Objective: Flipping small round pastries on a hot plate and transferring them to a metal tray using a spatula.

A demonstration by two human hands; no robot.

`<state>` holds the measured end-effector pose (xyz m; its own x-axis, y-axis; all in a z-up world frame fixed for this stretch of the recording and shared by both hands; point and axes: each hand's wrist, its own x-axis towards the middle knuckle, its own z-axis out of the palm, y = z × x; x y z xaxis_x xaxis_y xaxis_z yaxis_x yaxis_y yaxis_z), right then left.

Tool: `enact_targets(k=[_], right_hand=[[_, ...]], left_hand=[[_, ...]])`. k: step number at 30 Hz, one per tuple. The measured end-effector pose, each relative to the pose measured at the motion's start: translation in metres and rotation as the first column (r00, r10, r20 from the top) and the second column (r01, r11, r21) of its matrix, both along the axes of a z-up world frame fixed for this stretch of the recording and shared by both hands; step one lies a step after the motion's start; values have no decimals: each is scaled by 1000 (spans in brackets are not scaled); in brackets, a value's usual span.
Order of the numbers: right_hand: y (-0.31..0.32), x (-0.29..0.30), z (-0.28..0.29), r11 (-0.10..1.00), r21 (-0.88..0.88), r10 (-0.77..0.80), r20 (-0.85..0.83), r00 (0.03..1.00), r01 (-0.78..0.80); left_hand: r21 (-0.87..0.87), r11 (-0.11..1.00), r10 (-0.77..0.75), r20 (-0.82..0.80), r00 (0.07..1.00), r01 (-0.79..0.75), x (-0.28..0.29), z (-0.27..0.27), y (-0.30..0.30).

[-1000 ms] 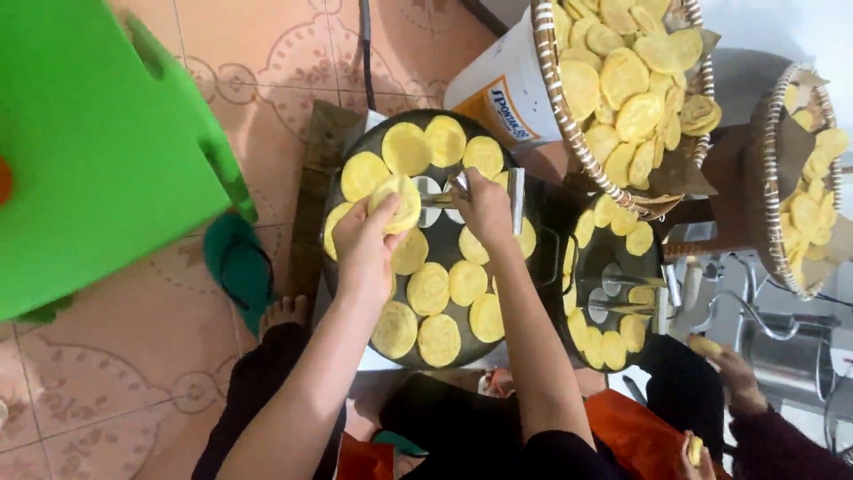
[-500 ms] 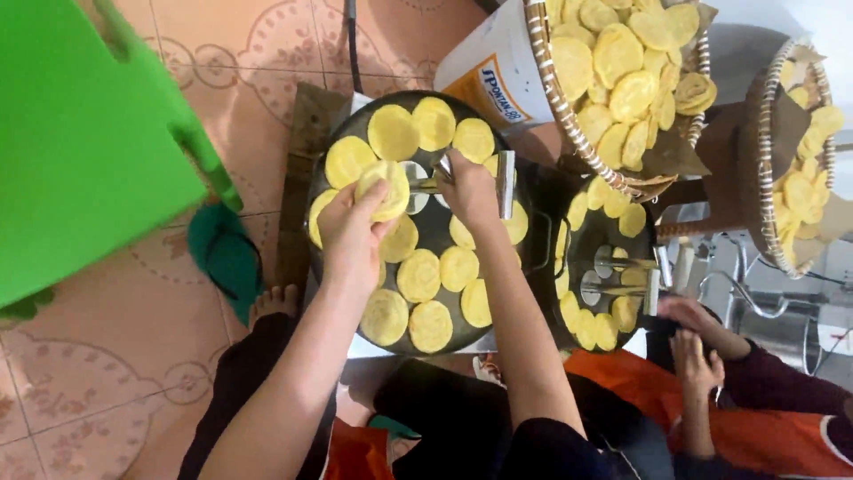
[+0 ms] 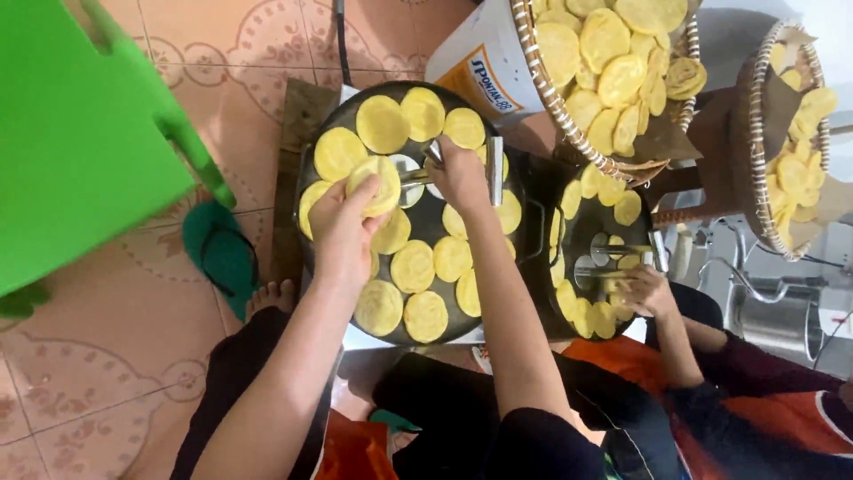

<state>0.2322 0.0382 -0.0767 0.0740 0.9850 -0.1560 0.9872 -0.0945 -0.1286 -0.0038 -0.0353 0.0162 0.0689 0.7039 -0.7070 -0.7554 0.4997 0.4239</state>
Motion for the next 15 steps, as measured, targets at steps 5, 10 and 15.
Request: enact_targets(k=[5,10,15], right_hand=[[3,2,-2,1000,-3,-5,5,1000,5],[2,-8,9,1000,1,10,17,1000,-10],[-12,-40,54,995,80,46,125,991,-56]], left_hand=[[-5,1000,-12,5,1000,12,0,7,-3],[5,999,-35,0,999,35,1,3,0],[17,998,-60,-25,998,60,-2,1,7]])
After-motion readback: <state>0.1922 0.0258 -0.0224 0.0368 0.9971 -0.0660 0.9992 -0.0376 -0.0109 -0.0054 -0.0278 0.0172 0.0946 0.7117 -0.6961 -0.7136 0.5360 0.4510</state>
